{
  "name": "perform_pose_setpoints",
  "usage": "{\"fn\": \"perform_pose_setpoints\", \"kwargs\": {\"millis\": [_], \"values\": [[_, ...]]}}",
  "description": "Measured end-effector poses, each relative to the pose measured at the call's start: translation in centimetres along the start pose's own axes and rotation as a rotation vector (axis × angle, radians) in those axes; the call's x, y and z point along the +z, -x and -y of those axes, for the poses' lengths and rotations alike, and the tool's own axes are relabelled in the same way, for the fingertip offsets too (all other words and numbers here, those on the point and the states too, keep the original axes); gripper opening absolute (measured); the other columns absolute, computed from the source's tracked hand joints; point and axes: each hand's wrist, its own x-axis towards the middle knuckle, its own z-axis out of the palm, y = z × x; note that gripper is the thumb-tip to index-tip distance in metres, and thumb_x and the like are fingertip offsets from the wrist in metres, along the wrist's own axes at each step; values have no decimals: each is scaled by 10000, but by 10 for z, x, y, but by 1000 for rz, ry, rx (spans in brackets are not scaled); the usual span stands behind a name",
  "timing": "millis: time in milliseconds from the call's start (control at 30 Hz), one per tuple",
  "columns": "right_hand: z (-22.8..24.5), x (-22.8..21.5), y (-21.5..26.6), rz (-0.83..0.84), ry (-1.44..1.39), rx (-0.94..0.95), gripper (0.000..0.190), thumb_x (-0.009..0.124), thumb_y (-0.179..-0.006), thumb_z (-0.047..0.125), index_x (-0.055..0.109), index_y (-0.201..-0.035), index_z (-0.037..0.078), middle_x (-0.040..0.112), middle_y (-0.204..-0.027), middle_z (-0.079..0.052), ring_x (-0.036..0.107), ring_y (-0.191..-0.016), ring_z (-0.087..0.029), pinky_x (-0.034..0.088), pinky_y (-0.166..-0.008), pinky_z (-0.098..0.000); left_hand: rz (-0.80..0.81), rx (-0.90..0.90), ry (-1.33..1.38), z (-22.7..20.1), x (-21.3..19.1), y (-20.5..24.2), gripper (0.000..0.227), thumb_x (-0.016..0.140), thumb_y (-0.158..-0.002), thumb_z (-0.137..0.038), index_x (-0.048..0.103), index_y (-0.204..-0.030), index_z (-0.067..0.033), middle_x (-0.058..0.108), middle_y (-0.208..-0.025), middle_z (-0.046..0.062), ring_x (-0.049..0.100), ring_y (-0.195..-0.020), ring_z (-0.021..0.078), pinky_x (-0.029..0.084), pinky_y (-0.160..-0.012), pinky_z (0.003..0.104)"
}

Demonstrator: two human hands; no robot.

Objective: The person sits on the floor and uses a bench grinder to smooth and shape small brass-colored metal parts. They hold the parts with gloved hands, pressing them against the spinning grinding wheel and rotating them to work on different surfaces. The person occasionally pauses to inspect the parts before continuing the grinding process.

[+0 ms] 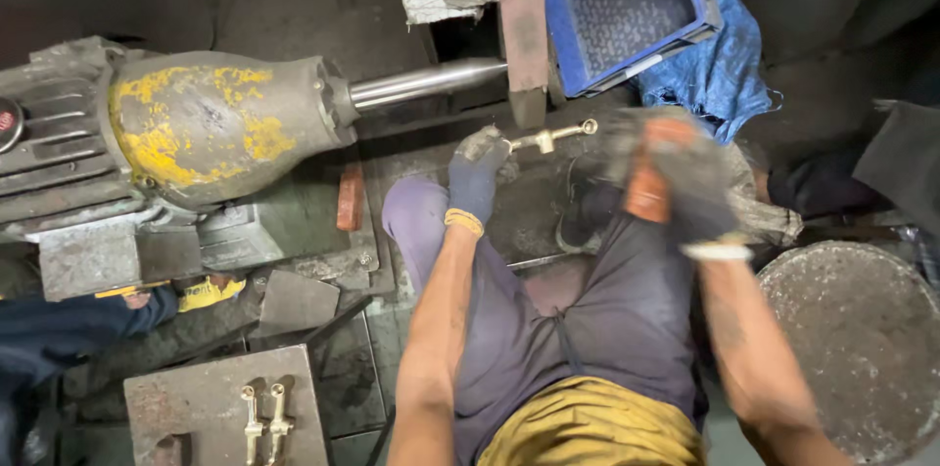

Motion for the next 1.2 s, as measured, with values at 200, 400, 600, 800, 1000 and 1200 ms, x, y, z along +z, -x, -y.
{"fn": "perform_pose_setpoints", "kwargs": {"millis": [200,400,600,800,1000,1200], "values": [[6,-123,102,-316,609,82,477,635,-958,268,608,-1350,-3,649,-1188,-148,608,-1051,-219,487,-920,-350,5,-8,-73,-22,15,35,257,703,-917,-20,665,-1168,15,698,-896,84,650,-684,129,568,-647,291],[-45,-154,179,-594,1386,231,392,759,-978,349,682,-1122,-7,685,-1016,-262,658,-996,-423,508,-911,-491,27,-60,-71,-45,35,74,255,650,-958,-73,645,-1192,28,693,-837,98,621,-615,136,573,-618,303],[-4,-108,144,-590,1086,-168,453,766,-923,158,547,-1251,-64,638,-1088,-248,638,-984,-361,509,-891,-436,163,-45,27,-58,49,102,261,616,-988,-98,637,-1209,40,665,-819,100,653,-682,171,573,-634,312],[28,-8,57,-48,978,-555,690,756,-829,271,502,-1403,-16,618,-1185,-191,623,-1021,-309,504,-888,-448,135,-75,-10,-71,67,124,255,601,-1019,-124,619,-1177,76,660,-811,107,660,-719,205,572,-644,338],[2,12,15,-34,945,-541,457,744,-972,197,536,-1355,63,645,-1136,-89,623,-1024,-233,501,-939,-395,92,-43,-198,-83,64,116,293,544,-1035,-185,588,-1268,-13,632,-838,91,637,-709,168,562,-624,316],[-61,4,-44,167,240,-107,270,572,-1044,80,484,-1288,6,573,-1054,-28,577,-936,-96,511,-844,-262,203,58,-305,-84,54,83,284,505,-1073,-181,561,-1299,-18,598,-876,84,627,-756,139,545,-635,292]]}}
